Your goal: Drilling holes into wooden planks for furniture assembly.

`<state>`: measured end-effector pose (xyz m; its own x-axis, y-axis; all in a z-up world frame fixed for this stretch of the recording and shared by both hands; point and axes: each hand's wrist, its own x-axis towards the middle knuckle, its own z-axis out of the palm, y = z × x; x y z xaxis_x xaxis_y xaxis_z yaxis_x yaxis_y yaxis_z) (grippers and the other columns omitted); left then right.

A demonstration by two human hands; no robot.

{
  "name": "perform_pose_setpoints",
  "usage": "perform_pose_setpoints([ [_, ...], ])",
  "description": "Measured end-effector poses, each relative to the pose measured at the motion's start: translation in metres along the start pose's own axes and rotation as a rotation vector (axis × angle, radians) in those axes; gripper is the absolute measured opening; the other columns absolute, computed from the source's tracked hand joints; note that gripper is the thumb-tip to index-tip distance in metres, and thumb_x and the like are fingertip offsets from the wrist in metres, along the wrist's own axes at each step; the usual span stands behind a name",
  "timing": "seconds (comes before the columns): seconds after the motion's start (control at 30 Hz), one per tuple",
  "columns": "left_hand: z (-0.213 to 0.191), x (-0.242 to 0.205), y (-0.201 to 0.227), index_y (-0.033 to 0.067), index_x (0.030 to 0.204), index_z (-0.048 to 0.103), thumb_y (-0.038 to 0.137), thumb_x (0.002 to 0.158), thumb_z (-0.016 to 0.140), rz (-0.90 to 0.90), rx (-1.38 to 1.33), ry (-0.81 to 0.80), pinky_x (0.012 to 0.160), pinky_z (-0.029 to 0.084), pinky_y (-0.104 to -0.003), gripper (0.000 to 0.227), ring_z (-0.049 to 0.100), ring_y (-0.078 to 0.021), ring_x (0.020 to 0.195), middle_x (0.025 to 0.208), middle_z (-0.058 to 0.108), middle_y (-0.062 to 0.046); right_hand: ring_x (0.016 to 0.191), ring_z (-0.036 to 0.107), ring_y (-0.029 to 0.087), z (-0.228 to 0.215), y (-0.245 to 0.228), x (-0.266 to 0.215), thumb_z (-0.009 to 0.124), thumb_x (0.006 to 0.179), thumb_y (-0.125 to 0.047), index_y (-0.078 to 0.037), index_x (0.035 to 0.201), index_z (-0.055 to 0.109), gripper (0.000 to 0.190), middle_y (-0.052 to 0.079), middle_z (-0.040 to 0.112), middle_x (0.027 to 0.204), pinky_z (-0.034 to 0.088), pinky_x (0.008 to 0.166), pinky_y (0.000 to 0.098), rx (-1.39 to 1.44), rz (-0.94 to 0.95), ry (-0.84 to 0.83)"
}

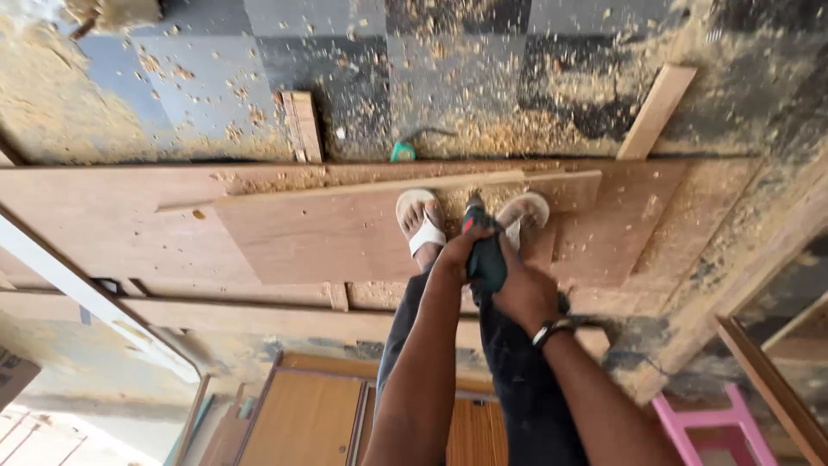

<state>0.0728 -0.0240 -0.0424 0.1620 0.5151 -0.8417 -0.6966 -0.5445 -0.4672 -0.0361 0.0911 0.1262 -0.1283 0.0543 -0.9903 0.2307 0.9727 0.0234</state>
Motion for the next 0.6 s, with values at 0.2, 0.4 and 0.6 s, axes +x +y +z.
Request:
perform_pose_setpoints([
  [0.2,0.016,0.028,0.008,-0.0001,0.091,0.072,0.031,0.077,0.079,0.058,0.094,0.19,0.054,0.062,-0.039,0.035,0.068,-0.0274,0.056,0.076,0.072,-0.012,0.087,0.072,0.041,0.002,0.019,0.009,0.079,0.07,-0.023,-0.035,0.163,0.013,0.115,0.021,0.073,0.099,0.057,0.076,0.0521,0.105,-0.056,0.004],
  [0.4,0.048,-0.044,-0.008,-0.0045,0.1,0.067,0.032,0.078,0.079,-0.014,0.138,0.173,0.056,0.062,-0.043,0.044,0.068,-0.028,0.059,0.08,0.07,-0.015,0.087,0.074,0.04,0.006,0.018,-0.048,0.076,0.073,-0.021,-0.035,0.166,0.01,0.115,0.021,0.077,0.092,0.059,0.077,0.0494,0.196,-0.013,-0.024],
  [0.6,0.037,-0.053,-0.02,0.0069,0.111,0.067,0.051,0.086,0.072,0.298,0.22,0.188,0.066,0.059,-0.034,0.052,0.069,-0.0154,0.075,0.091,0.07,-0.004,0.109,0.071,0.032,0.054,0.043,-0.069,0.073,0.068,0.009,-0.011,0.162,0.026,0.107,0.021,0.065,0.129,0.057,0.088,0.0423,0.803,-0.344,0.405],
])
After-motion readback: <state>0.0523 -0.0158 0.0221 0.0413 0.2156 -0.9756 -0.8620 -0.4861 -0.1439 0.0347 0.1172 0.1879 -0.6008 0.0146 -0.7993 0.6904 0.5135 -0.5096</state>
